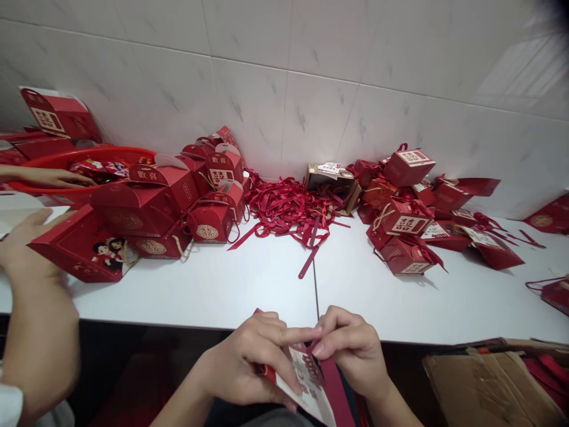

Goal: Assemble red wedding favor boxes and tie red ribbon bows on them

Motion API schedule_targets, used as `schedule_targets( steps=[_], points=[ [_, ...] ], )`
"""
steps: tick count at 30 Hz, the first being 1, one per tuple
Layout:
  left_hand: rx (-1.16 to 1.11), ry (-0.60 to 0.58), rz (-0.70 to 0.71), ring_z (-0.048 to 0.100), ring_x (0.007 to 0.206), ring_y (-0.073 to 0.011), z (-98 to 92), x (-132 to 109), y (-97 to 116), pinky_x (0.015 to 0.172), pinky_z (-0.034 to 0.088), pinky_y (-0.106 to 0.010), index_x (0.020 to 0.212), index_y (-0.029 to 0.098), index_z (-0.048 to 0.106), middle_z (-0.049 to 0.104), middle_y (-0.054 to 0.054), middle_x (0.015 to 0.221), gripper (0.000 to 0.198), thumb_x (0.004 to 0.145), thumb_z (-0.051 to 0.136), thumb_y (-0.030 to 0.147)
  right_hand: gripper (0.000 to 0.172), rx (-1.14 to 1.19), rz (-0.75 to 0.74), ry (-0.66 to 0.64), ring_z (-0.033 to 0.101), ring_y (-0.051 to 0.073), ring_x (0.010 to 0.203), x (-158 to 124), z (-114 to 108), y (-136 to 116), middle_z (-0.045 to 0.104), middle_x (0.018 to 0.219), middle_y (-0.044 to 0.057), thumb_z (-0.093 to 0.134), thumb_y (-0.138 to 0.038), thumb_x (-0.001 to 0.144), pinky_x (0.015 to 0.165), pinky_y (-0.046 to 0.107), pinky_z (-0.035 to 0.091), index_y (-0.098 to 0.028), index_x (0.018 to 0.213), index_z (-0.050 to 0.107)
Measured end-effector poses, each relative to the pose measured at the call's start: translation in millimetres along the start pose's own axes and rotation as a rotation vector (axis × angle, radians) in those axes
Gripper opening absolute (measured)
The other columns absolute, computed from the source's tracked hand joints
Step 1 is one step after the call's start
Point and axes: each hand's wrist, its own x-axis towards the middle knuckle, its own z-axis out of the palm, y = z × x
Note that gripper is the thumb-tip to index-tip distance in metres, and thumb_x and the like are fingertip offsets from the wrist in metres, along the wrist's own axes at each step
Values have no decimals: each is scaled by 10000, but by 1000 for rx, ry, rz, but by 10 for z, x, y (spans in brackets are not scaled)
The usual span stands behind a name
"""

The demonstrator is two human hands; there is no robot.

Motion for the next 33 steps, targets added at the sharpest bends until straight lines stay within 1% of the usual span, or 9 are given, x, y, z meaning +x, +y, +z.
schedule_targets(
  steps=[3, 5, 7, 10, 13, 16, 21, 26, 33],
  points=[
    [-23, 24, -5, 713, 685, -229, 11, 2, -14, 754, 528, -361, 756, 291, 784, 671, -132, 1169, 63, 720, 757, 335, 193, 0, 19, 20, 583, 138, 597, 20, -12, 11, 585, 666, 18, 692, -199, 813, 538, 272, 473, -371, 836, 775],
    [-59, 128, 1, 700, 649, -210, -2, -10, -34, 708, 537, -349, 743, 268, 784, 666, -144, 1184, 65, 690, 786, 306, 174, 7, 13, 60, 584, 149, 595, 15, -40, 18, 590, 671, 26, 683, -210, 820, 535, 290, 468, -356, 829, 778],
    [-113, 323, -26, 682, 611, -189, -25, -23, -68, 643, 548, -327, 737, 250, 781, 696, -144, 1145, 78, 667, 804, 273, 161, 26, -5, 119, 575, 155, 593, -8, -77, 15, 586, 682, 26, 676, -220, 827, 529, 301, 455, -348, 834, 772],
    [-147, 685, -112, 681, 645, -193, -37, -5, -153, 610, 555, -299, 730, 233, 768, 768, -93, 865, 35, 696, 773, 236, 184, 73, -28, 253, 541, 163, 611, -51, -107, 0, 572, 670, 11, 679, -206, 825, 534, 300, 431, -355, 922, 724],
    [-104, 878, -217, 679, 667, -195, 17, 63, -273, 622, 552, -291, 716, 198, 751, 734, -52, 696, 30, 721, 735, 223, 149, 17, -50, 300, 517, 180, 651, -44, -75, 17, 559, 648, 11, 697, -193, 806, 578, 316, 430, -324, 877, 699],
    [-78, 895, -281, 674, 667, -192, 111, 123, -392, 624, 544, -284, 709, 168, 742, 726, -55, 707, 56, 719, 729, 221, 92, -162, -70, 317, 531, 199, 783, 29, -2, 102, 564, 792, 37, 749, -211, 754, 693, 351, 437, -299, 743, 724],
    [-95, 869, -274, 680, 704, -193, 204, 118, -464, 682, 541, -294, 736, 168, 742, 727, -53, 732, 52, 729, 729, 217, 112, -365, -8, 405, 513, 240, 1026, 163, 124, 300, 524, 1081, 36, 765, -210, 719, 879, 398, 351, -319, 690, 756],
    [-88, 842, -262, 680, 716, -196, 218, 78, -452, 694, 535, -306, 761, 177, 745, 724, -54, 748, 59, 753, 708, 222, 84, -269, 123, 393, 531, 242, 1009, 215, 210, 367, 475, 1247, 52, 733, -218, 729, 833, 390, 427, -287, 693, 764],
    [-101, 833, -244, 681, 722, -203, 227, 55, -489, 683, 539, -314, 797, 174, 746, 721, -68, 766, 96, 759, 708, 254, 70, -206, 178, 358, 575, 199, 888, 213, 225, 373, 482, 1273, 53, 737, -215, 720, 755, 354, 496, -276, 712, 770]
  ],
)
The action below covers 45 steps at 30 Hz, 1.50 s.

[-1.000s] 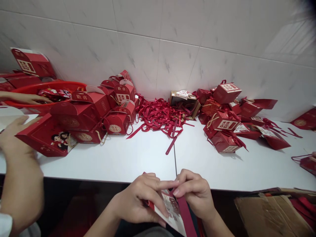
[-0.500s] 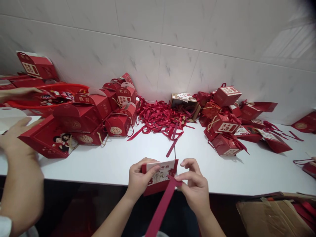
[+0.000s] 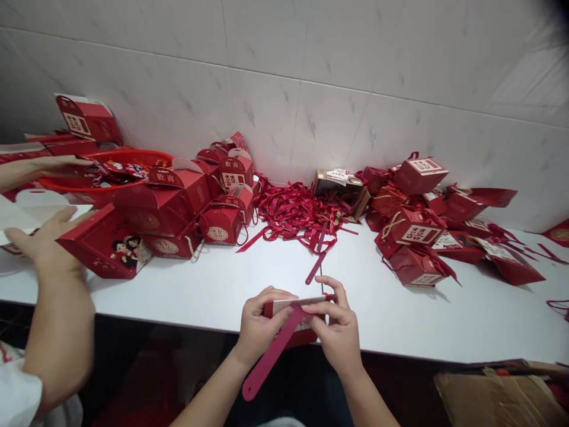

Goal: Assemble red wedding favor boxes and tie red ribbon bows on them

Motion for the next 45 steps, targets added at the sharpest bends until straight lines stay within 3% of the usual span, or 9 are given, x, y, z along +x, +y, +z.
schedule_targets(
  steps=[10, 12, 14, 18, 21, 24, 29, 35, 45],
  points=[
    [-44, -15, 48, 675, 711, -198, -19, -25, -36, 662, 536, -302, 791, 193, 750, 727, -61, 762, 65, 727, 741, 193, 66, -1, -88, 100, 593, 217, 917, -17, 85, 14, 513, 1207, 79, 741, -185, 707, 732, 341, 491, -231, 744, 711],
    [-26, -31, 68, 672, 728, -197, -27, -30, -35, 682, 534, -312, 792, 197, 741, 727, -59, 761, 45, 757, 715, 185, 284, 16, -85, 155, 568, 240, 1010, -11, 105, 18, 545, 1195, 73, 769, -175, 664, 835, 375, 466, -245, 918, 661],
    [-20, -50, 89, 666, 733, -195, -39, -34, -30, 696, 531, -319, 790, 194, 724, 718, -57, 751, 35, 777, 694, 182, 385, 57, -29, 91, 560, 249, 1056, 8, 108, 12, 608, 1132, 66, 770, -176, 654, 895, 393, 440, -242, 1000, 613],
    [-11, -135, 126, 650, 800, -200, -85, -31, 7, 738, 523, -331, 811, 184, 679, 672, -75, 846, 48, 813, 646, 218, 176, 174, 51, -70, 614, 196, 822, 52, 73, -14, 659, 926, 46, 756, -210, 687, 705, 299, 475, -205, 719, 583],
    [91, -216, 182, 600, 982, -248, -152, -35, 95, 844, 498, -388, 1093, 194, 610, 597, -123, 1079, 298, 810, 628, 286, 191, 196, 19, -31, 583, 153, 687, 57, 48, -40, 613, 751, 4, 754, -220, 701, 626, 263, 461, -204, 692, 564],
    [201, -130, 315, 517, 1126, -287, -240, -54, 277, 944, 444, -444, 1314, 204, 434, 526, -146, 1213, 638, 744, 703, 305, 183, 172, -21, -21, 568, 137, 648, 31, 40, -81, 584, 705, -10, 736, -207, 722, 592, 246, 457, -202, 692, 556],
    [250, -198, 603, 619, 807, -183, -344, -52, 669, 743, 514, -326, 1064, 209, 643, 663, -47, 859, 268, 811, 650, 122, 188, 132, -119, -76, 575, 134, 654, -53, 34, -174, 580, 711, -14, 730, -133, 707, 579, 233, 457, -205, 702, 556],
    [251, 225, 325, 622, 585, -123, -258, 37, 778, 622, 539, -261, 888, 182, 629, 627, 6, 731, 109, 795, 683, 166, 227, 32, -303, -154, 589, 149, 677, -145, -1, -274, 594, 720, -16, 768, -136, 702, 643, 276, 459, -219, 742, 561],
    [64, -255, -4, 652, 957, -188, -477, 44, 691, 829, 517, -291, 1230, 227, 519, 689, -71, 997, 300, 943, 434, 220, 217, -28, -365, -152, 585, 153, 684, -142, -77, -319, 598, 733, -14, 761, -188, 741, 636, 286, 446, -223, 754, 546]
  ],
)
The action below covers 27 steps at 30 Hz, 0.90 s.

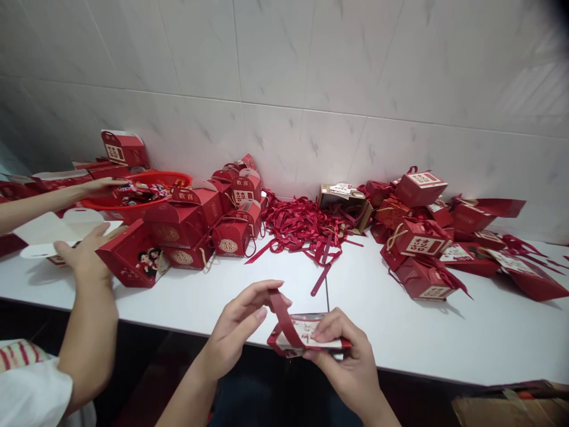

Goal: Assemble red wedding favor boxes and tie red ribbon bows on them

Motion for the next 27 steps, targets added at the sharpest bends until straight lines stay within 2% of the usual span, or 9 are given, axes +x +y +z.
schedule_targets(
  steps=[2, 4, 6, 8, 11, 15, 21, 27],
  points=[
    [64, -37, 23, 648, 953, -201, -10, 22, 18, 838, 508, -306, 1177, 220, 569, 685, -75, 988, 281, 908, 492, 201, 217, -6, -3, -12, 586, 154, 687, 5, -3, -4, 602, 741, -14, 757, -189, 745, 640, 290, 441, -223, 755, 543],
    [240, -35, 51, 639, 925, -198, -6, 58, 46, 839, 492, -304, 1002, 216, 674, 666, -68, 958, 188, 860, 557, 178, 220, -20, -16, -31, 585, 155, 689, 6, 2, -13, 606, 745, -15, 756, -186, 747, 649, 298, 432, -222, 761, 540],
    [404, 2, 59, 623, 952, -205, 7, 84, 69, 865, 474, -312, 868, 222, 734, 646, -70, 976, 157, 828, 590, 175, 226, -56, -44, -46, 575, 156, 688, 8, 11, -26, 607, 741, -16, 756, -176, 745, 659, 307, 420, -221, 765, 535],
    [448, 60, 17, 630, 948, -203, 33, 83, 79, 856, 480, -305, 868, 239, 759, 658, -68, 979, 178, 820, 596, 185, 235, -105, -84, -55, 560, 155, 681, 14, 21, -41, 606, 734, -17, 755, -160, 741, 665, 314, 410, -218, 767, 529],
    [326, 75, -127, 678, 838, -183, 95, 44, 74, 773, 522, -270, 913, 241, 763, 732, -45, 898, 194, 817, 600, 199, 238, -167, -133, -70, 548, 151, 675, 23, 30, -58, 609, 735, -19, 732, -123, 748, 681, 323, 398, -214, 763, 513],
    [196, 69, -251, 705, 817, -191, 177, -10, 92, 764, 539, -252, 892, 226, 770, 774, -31, 875, 153, 779, 667, 236, 234, -226, -161, -93, 547, 156, 682, 16, 33, -53, 618, 748, -18, 705, -97, 753, 679, 327, 382, -214, 771, 503],
    [104, -49, -254, 698, 769, -187, 193, -55, 166, 697, 538, -236, 893, 206, 772, 770, -35, 807, 156, 791, 674, 269, 233, -208, -127, -88, 553, 154, 694, 1, 32, -24, 615, 758, -24, 689, -74, 753, 694, 331, 388, -217, 779, 506],
    [68, -126, -153, 682, 810, -207, 176, -80, 162, 761, 527, -307, 844, 205, 762, 751, -66, 849, 115, 813, 657, 239, 205, -178, -102, -88, 563, 157, 697, 21, 32, -57, 620, 749, -17, 707, -124, 763, 681, 321, 408, -220, 770, 527]
  ],
)
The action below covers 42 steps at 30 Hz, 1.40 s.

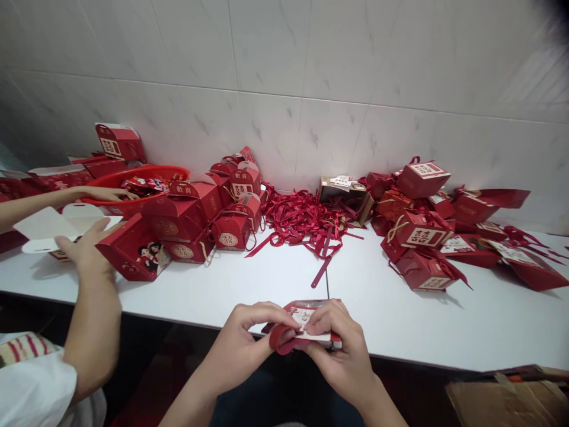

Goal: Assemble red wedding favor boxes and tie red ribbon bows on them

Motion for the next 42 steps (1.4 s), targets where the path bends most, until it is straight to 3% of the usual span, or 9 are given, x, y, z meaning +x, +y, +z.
schedule_targets(
  steps=[10, 15, 19, 28, 31, 34, 36, 39, 42],
  points=[
    [2, -100, 207, 625, 853, -218, -72, -74, -100, 772, 505, -341, 961, 188, 686, 685, -95, 903, 206, 770, 630, 136, 135, 131, 7, 25, 582, 163, 666, 15, 64, -21, 627, 718, -2, 703, -139, 781, 615, 298, 465, -248, 824, 636],
    [-96, -38, 209, 641, 954, -227, -4, -91, -199, 756, 517, -310, 924, 203, 690, 662, -119, 1087, 181, 770, 660, 113, 121, 142, 14, 34, 588, 167, 644, 24, 93, -1, 615, 692, 9, 697, -129, 774, 584, 292, 498, -246, 783, 668],
    [-152, 22, 230, 651, 893, -205, 37, -82, -253, 781, 510, -324, 872, 206, 715, 697, -97, 952, 127, 796, 658, 122, 122, 167, 20, 47, 592, 165, 624, 27, 106, 15, 609, 675, 11, 699, -123, 766, 547, 276, 505, -243, 777, 677],
    [-181, 154, 177, 628, 748, -175, 135, -49, -430, 685, 505, -299, 825, 201, 752, 677, -80, 817, 78, 768, 705, 179, 114, 226, 118, 124, 610, 151, 601, -32, 177, 99, 589, 677, 4, 720, -129, 738, 507, 230, 513, -235, 731, 681],
    [-197, 162, 166, 625, 747, -174, 161, -35, -469, 667, 497, -289, 841, 210, 758, 683, -77, 814, 106, 783, 683, 163, 112, 212, 222, 57, 617, 160, 610, -40, 121, 174, 604, 696, 12, 754, -149, 705, 505, 227, 515, -228, 747, 687],
    [-199, 161, 188, 628, 770, -187, 194, -36, -479, 686, 497, -304, 832, 210, 755, 687, -75, 798, 129, 794, 658, 134, 273, 220, 302, -49, 650, 186, 689, -1, 28, 194, 643, 808, 34, 780, -191, 688, 575, 250, 549, -249, 945, 710],
    [-186, 156, 187, 625, 786, -196, 225, -48, -480, 701, 499, -316, 821, 196, 744, 682, -79, 792, 118, 791, 654, 127, 271, 255, 320, -148, 663, 197, 740, 30, -15, 164, 653, 878, 53, 760, -239, 723, 613, 261, 558, -263, 989, 719],
    [-224, 178, 103, 620, 764, -178, 279, -73, -494, 685, 502, -295, 886, 185, 675, 671, -65, 816, 94, 803, 647, 149, 124, 291, 361, -177, 656, 197, 743, 43, -20, 100, 642, 868, 59, 728, -304, 760, 611, 259, 543, -253, 871, 744],
    [-355, 217, 11, 604, 714, -135, 333, -88, -518, 654, 490, -247, 991, 220, 520, 661, -21, 823, 216, 821, 650, 190, 107, 280, 395, -66, 627, 188, 687, 16, 22, 76, 617, 799, 48, 734, -338, 748, 565, 255, 511, -237, 781, 726]
  ],
)
